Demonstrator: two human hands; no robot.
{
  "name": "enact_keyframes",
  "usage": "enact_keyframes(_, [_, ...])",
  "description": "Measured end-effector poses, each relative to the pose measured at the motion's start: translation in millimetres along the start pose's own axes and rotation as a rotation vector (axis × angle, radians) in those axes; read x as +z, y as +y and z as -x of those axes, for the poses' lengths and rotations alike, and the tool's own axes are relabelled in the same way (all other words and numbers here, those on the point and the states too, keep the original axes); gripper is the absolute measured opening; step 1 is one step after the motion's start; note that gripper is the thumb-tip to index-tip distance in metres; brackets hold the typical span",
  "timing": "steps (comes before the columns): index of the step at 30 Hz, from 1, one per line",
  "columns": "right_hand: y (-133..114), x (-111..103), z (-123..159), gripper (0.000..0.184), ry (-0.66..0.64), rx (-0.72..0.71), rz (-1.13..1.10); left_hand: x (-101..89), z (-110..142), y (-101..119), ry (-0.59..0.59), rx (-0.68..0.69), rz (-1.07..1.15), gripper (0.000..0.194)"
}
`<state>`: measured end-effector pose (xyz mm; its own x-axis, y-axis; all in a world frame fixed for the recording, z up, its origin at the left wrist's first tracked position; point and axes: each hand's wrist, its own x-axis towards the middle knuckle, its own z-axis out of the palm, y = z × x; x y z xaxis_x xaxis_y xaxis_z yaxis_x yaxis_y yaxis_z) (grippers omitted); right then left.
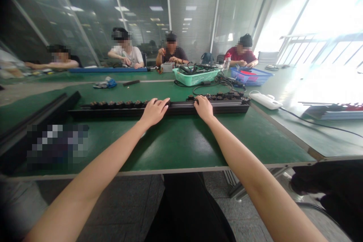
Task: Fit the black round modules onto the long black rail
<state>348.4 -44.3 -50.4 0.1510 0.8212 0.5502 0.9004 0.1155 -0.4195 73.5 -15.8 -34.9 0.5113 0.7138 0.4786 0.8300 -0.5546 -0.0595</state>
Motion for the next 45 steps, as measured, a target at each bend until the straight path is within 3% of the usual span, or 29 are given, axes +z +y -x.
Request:
enact_keyframes(27, [0, -8, 0, 0.032, -0.037, 0.08, 0.076, -1.6, 0, 1, -0.013, 0.0, 0.002, 0.055])
enact_keyframes(45, [15, -7, -8, 0.032, -0.063, 0.006, 0.035, -1.0, 0, 1, -0.016, -0.001, -0.008, 0.054])
